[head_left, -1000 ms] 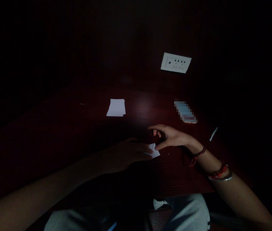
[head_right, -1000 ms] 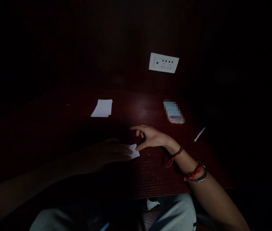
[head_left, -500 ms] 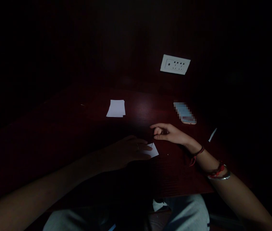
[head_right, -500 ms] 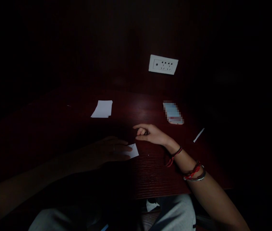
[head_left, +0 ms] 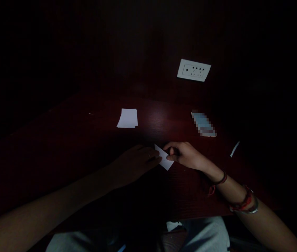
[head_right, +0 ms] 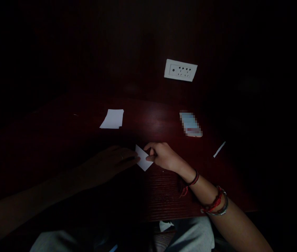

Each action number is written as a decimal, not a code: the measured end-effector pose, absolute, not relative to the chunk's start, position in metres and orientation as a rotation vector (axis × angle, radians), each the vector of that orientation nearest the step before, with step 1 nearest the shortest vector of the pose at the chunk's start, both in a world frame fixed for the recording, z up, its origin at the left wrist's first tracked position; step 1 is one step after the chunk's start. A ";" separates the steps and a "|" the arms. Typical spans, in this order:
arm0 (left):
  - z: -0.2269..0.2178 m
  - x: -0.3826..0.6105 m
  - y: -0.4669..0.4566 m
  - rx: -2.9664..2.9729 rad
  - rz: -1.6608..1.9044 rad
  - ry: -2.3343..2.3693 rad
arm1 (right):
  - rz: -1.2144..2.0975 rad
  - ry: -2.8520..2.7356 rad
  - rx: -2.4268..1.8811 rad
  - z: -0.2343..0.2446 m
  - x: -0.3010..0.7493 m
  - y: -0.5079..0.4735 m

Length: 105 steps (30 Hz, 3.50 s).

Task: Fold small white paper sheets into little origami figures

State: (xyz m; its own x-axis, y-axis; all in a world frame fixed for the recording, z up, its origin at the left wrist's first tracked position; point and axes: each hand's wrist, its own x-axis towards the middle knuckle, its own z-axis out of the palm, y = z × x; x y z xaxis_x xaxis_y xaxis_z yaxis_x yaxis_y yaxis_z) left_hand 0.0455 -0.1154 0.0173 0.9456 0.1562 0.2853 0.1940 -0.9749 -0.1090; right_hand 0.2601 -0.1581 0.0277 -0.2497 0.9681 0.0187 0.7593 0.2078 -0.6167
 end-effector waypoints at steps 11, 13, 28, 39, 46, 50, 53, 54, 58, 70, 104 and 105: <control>0.010 0.047 -0.128 -3.123 -0.376 -0.326 | 1.185 -1.305 -1.471 0.029 0.253 -0.156; 0.009 0.046 -0.126 -3.142 -0.351 -0.328 | 1.287 -1.207 -1.425 0.033 0.251 -0.158; 0.013 0.044 -0.119 -3.242 -0.306 -0.190 | 1.225 -1.171 -1.351 0.027 0.257 -0.149; 0.005 0.039 -0.111 -3.184 -0.382 -0.279 | 0.688 -1.647 -1.525 0.008 0.269 -0.145; 0.004 0.037 -0.109 -3.187 -0.397 -0.324 | 0.543 -2.010 -1.307 0.023 0.268 -0.164; 0.006 0.037 -0.109 -3.219 -0.392 -0.337 | 0.469 -2.216 -1.222 0.026 0.270 -0.171; 0.009 0.038 -0.110 -3.235 -0.384 -0.311 | 0.454 -2.322 -1.186 0.025 0.272 -0.172; 0.010 0.038 -0.110 -3.238 -0.387 -0.315 | 0.454 -2.343 -1.181 0.025 0.273 -0.172; 0.011 0.038 -0.112 -3.251 -0.439 -0.326 | 0.442 -2.392 -1.178 0.024 0.273 -0.172; 0.007 0.036 -0.110 -3.199 -0.360 -0.274 | 0.381 -2.503 -1.180 0.027 0.271 -0.174; 0.008 0.037 -0.108 -3.173 -0.232 -0.211 | 0.623 -2.198 -1.283 0.019 0.272 -0.165; 0.008 0.036 -0.108 -3.165 -0.228 -0.216 | 0.610 -2.206 -1.287 0.019 0.272 -0.165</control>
